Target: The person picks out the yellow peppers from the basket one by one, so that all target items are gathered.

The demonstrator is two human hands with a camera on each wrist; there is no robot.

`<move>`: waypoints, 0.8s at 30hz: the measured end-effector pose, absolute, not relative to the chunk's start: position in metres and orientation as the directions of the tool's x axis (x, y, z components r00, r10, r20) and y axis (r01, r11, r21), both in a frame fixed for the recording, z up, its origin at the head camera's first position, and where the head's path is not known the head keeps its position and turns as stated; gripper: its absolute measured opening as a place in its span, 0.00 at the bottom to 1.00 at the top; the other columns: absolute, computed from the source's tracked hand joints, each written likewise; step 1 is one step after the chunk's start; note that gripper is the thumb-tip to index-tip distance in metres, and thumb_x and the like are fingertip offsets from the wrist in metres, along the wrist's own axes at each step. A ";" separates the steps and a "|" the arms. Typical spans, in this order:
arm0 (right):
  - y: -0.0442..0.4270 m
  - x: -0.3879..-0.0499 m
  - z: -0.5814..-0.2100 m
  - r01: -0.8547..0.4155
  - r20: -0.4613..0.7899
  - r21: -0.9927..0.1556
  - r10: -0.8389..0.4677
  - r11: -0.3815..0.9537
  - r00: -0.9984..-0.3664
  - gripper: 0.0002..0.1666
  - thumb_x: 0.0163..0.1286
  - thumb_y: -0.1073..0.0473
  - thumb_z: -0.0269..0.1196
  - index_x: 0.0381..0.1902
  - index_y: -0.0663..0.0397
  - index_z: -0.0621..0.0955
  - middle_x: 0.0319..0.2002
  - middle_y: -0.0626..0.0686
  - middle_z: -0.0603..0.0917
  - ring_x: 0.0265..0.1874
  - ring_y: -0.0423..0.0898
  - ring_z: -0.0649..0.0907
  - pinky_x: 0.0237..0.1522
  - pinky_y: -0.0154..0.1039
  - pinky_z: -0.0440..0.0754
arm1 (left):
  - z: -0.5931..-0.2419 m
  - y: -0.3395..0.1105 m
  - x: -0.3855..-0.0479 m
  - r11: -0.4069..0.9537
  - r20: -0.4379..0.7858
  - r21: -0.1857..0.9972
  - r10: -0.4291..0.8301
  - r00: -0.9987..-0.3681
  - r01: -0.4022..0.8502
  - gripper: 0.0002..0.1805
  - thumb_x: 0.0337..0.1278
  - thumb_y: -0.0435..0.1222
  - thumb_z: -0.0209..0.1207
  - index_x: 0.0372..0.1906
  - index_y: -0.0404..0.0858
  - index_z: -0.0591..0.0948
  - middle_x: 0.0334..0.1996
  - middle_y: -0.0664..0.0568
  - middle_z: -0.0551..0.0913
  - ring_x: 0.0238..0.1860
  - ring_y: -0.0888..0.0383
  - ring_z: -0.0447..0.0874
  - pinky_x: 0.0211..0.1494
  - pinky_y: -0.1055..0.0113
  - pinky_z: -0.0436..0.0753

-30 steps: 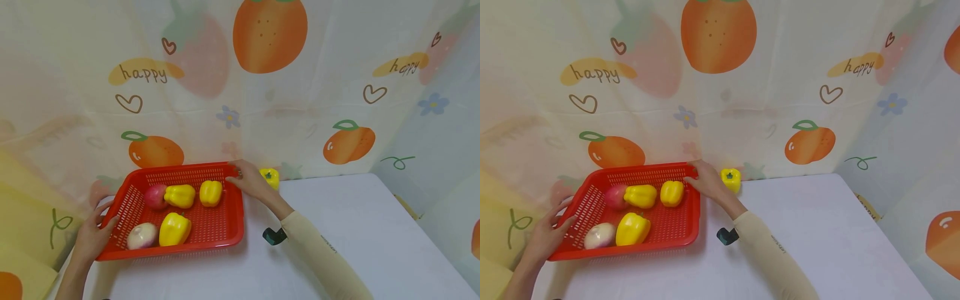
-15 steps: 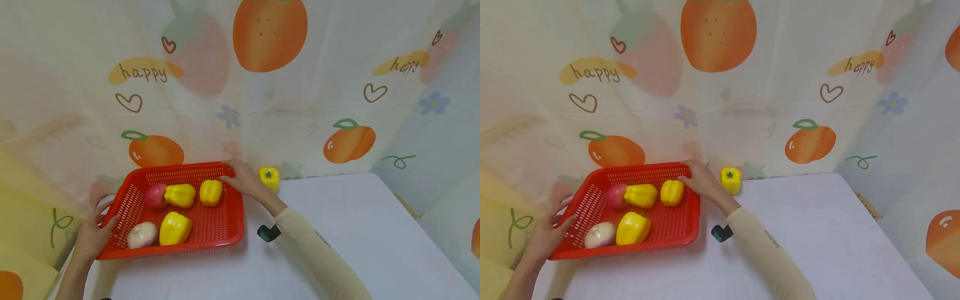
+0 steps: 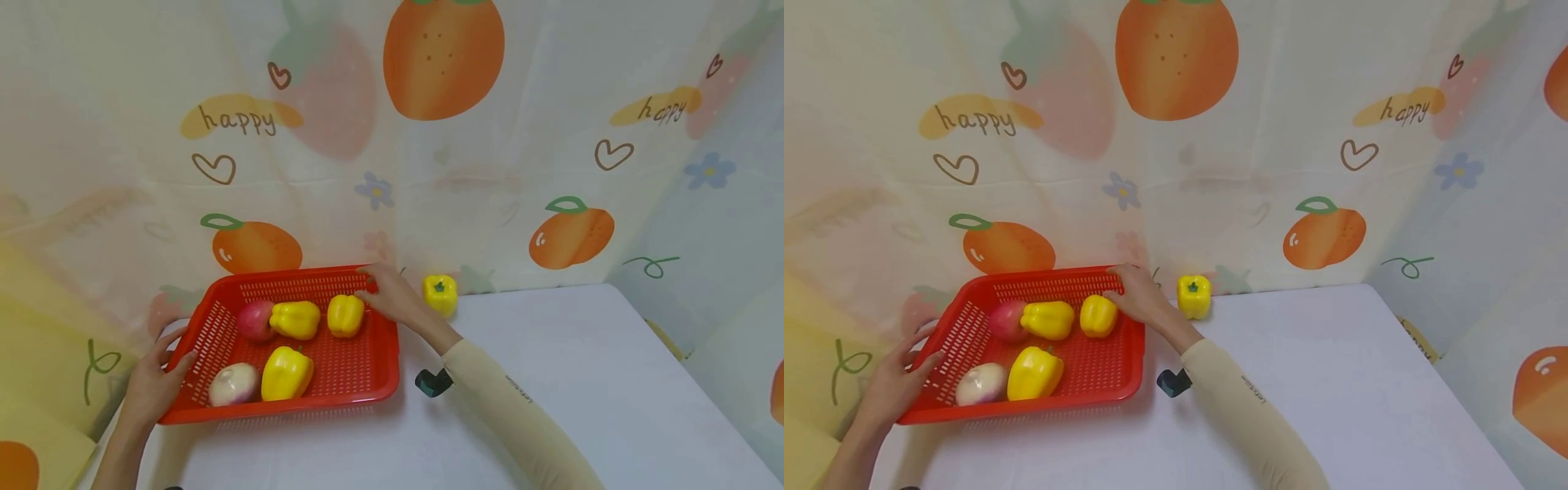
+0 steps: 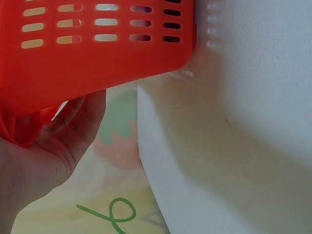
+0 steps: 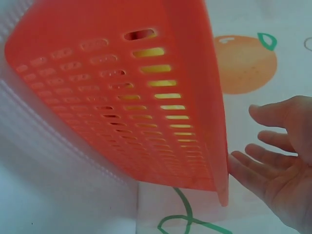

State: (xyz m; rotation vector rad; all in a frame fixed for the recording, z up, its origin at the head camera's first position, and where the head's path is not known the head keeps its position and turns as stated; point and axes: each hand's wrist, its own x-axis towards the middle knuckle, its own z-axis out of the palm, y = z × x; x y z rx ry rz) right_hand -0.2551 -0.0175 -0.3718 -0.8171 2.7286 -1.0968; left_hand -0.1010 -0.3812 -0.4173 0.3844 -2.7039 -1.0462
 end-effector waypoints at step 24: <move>-0.045 -0.252 -0.381 -0.446 0.052 -0.570 -0.511 0.691 -0.858 0.31 0.69 0.53 0.64 0.68 0.53 0.72 0.64 0.52 0.75 0.60 0.48 0.76 0.61 0.42 0.74 | -0.418 -0.382 -0.102 0.703 0.096 0.690 -0.323 -0.941 -0.171 0.30 0.72 0.41 0.52 0.72 0.34 0.62 0.47 0.25 0.76 0.34 0.46 0.81 0.27 0.68 0.80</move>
